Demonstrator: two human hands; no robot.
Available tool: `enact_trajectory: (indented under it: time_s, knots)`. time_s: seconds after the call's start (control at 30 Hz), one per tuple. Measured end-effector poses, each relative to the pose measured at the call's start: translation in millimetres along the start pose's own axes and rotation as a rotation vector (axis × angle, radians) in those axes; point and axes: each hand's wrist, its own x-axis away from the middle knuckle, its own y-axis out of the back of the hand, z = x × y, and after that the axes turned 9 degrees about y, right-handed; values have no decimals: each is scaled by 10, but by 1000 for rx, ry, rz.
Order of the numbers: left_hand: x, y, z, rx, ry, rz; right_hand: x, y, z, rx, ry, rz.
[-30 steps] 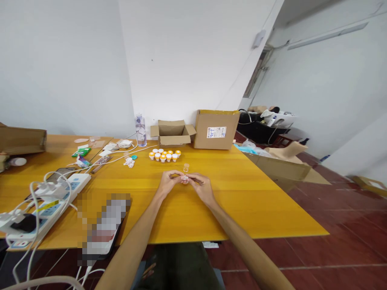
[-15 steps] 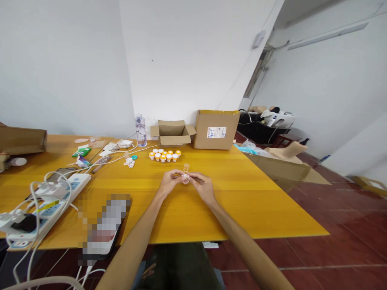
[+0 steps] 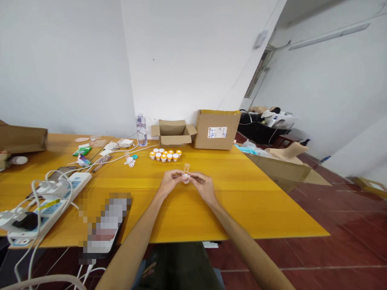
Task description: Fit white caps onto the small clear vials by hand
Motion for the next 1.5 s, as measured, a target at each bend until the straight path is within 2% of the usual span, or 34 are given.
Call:
enact_trajectory:
  time_s: [0.27, 0.43, 0.63, 0.73, 0.87, 0.97, 1.13, 1.33, 1.5]
  knots:
    - [-11, -1, 14, 0, -6, 2, 0, -6, -14, -6, 15, -18]
    - [3, -5, 11, 14, -3, -15, 0, -9, -2, 28, 93, -32]
    - [44, -12, -18, 65, 102, 68, 13, -12, 40, 146, 215, 14]
    - [47, -8, -16, 77, 102, 74, 29, -37, 31, 138, 219, 41]
    - [8, 33, -9, 158, 44, -4, 51, -66, -13, 114, 156, 40]
    - [-43, 95, -10, 280, 11, -100, 62, -69, -30, 207, 173, 63]
    - [-103, 205, -13, 397, -43, -235, 68, -65, -30, 484, 280, 235]
    - [-133, 270, 18, 370, -95, -331, 21, -115, -44, 780, 373, 375]
    - [-176, 323, 89, 272, -113, -390, -108, -286, -49, 919, 463, 471]
